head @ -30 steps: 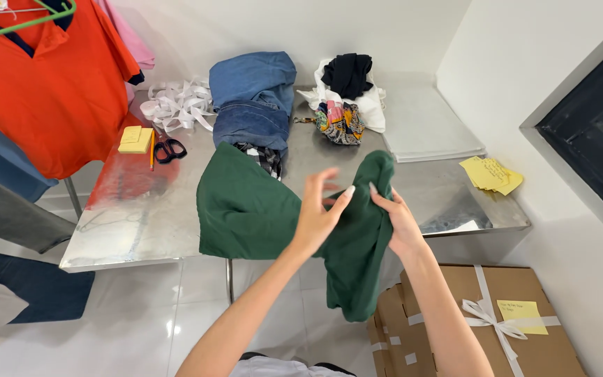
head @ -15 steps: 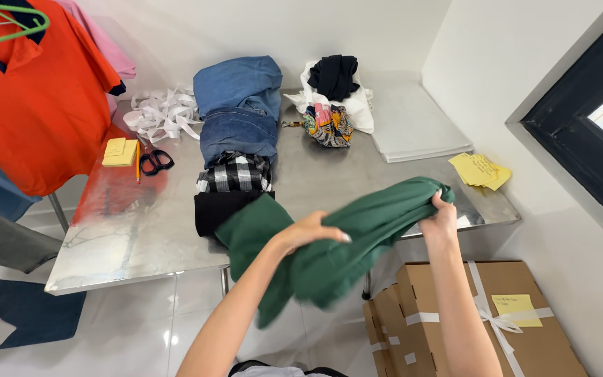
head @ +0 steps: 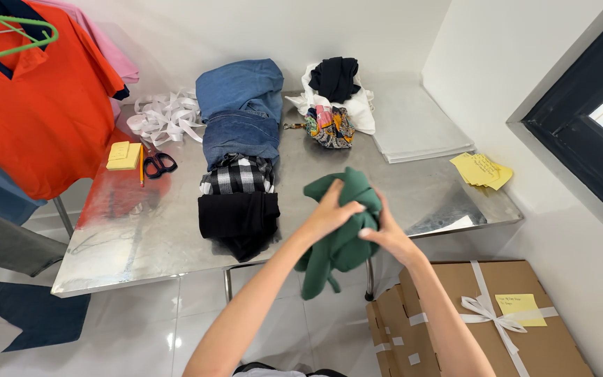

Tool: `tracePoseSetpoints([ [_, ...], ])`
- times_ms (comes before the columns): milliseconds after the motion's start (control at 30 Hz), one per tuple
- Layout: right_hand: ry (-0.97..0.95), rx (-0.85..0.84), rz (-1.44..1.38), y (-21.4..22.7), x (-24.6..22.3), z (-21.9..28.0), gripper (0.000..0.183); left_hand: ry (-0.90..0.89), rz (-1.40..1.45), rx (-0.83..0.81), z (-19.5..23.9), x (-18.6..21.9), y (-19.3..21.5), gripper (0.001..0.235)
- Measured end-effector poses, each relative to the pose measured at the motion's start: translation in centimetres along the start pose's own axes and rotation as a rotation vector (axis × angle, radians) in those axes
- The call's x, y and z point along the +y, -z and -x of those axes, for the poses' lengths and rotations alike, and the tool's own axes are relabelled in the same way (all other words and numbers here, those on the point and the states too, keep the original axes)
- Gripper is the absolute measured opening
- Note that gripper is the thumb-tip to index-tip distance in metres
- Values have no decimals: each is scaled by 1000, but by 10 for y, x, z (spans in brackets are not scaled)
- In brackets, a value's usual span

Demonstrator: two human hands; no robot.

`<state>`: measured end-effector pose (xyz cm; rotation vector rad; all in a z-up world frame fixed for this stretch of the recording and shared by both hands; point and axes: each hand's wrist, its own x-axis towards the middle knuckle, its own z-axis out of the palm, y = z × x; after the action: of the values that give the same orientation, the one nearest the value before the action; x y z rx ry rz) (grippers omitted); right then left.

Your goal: The person removes a green shirt, an orange shirt, and a pink shirt from hangers on a clothing rack. They fold each shirt by hand on a metal table and place them into a stack. The person then places a folded black garment into a clear plastic bag and seals it.

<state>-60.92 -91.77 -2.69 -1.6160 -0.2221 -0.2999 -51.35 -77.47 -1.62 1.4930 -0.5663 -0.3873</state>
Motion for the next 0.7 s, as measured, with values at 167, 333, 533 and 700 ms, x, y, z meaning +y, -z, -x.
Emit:
tracePoseSetpoints([
  [167, -281, 402, 24, -1, 33, -17, 63, -426, -195, -16, 2, 11, -7, 44],
  [333, -428, 640, -306, -4, 14, -17, 57, 240, -7, 63, 24, 23, 26, 63],
  [533, -451, 451, -404, -31, -38, -11, 51, 748, 585, -397, 33, -32, 31, 128],
  [700, -348, -25, 47, -54, -73, 10, 55, 701, 930, -188, 37, -19, 22, 110],
])
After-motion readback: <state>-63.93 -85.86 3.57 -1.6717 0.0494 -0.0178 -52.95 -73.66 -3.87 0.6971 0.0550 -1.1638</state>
